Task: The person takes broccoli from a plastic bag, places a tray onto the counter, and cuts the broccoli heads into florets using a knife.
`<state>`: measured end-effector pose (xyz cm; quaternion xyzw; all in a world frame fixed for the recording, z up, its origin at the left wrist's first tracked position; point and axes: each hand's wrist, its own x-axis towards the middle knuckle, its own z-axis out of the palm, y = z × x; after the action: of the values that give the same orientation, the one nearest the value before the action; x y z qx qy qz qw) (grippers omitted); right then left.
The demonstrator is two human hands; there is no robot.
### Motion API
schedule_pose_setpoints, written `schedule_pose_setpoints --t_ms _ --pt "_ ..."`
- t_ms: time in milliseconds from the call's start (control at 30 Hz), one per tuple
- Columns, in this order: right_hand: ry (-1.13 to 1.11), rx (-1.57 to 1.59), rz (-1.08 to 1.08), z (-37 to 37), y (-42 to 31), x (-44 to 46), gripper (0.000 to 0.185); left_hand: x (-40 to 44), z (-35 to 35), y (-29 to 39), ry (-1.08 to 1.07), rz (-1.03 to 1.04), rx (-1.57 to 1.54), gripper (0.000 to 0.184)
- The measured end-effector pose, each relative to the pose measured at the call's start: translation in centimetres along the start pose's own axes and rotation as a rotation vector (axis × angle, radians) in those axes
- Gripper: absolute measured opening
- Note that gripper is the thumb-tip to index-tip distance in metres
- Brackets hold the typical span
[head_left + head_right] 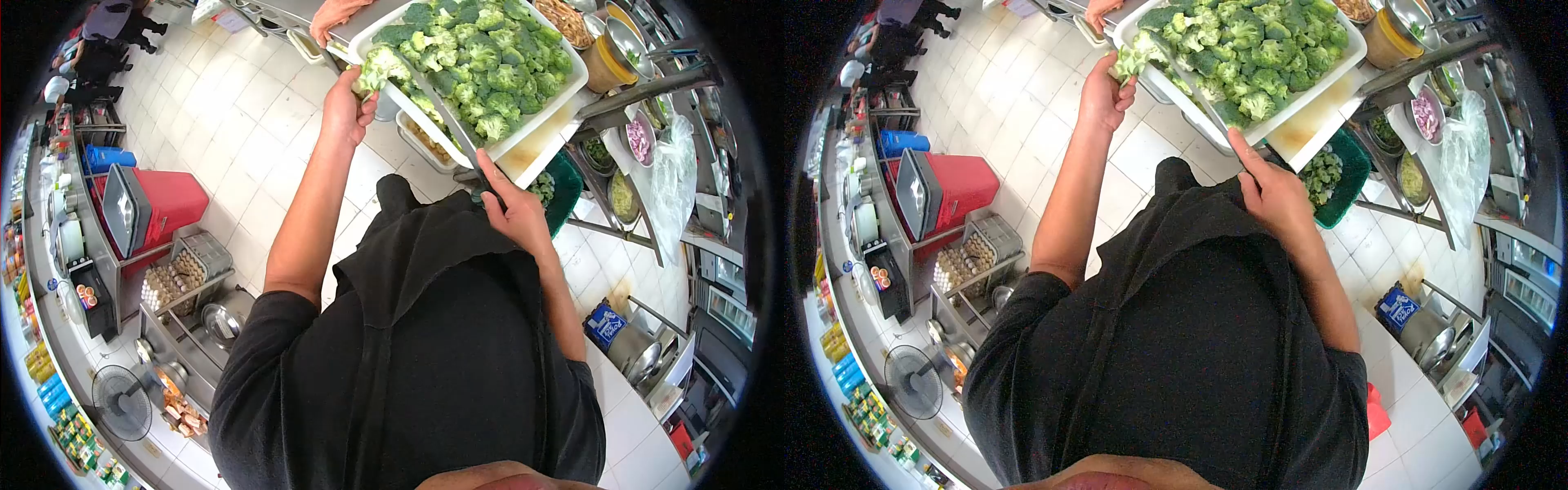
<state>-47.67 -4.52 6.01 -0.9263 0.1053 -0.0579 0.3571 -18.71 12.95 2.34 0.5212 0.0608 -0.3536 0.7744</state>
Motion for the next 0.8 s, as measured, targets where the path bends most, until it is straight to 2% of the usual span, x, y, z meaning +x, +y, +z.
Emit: schedule_pose_setpoints --t_ms 200,500,600,700,800 --pt "-0.066 -0.335 0.049 1.4 -0.7 0.6 0.065 -0.4 0.1 -0.4 -0.080 -0.079 -0.100 0.029" --pt "-0.129 -0.437 0.137 1.3 -1.3 0.9 0.069 -0.1 -0.4 -1.3 -0.049 -0.125 -0.175 0.027" --pt "-0.109 -0.359 0.135 1.8 -0.9 1.7 0.068 0.4 -0.6 -1.7 -0.089 -0.132 -0.160 0.026" --pt "-0.094 -0.274 0.118 1.1 -1.4 2.4 0.065 0.6 -0.5 -1.9 0.004 -0.124 -0.138 0.026" --pt "-0.060 0.142 -0.049 1.4 0.6 2.3 0.065 0.5 -0.7 -1.7 0.014 -0.098 -0.091 0.026"
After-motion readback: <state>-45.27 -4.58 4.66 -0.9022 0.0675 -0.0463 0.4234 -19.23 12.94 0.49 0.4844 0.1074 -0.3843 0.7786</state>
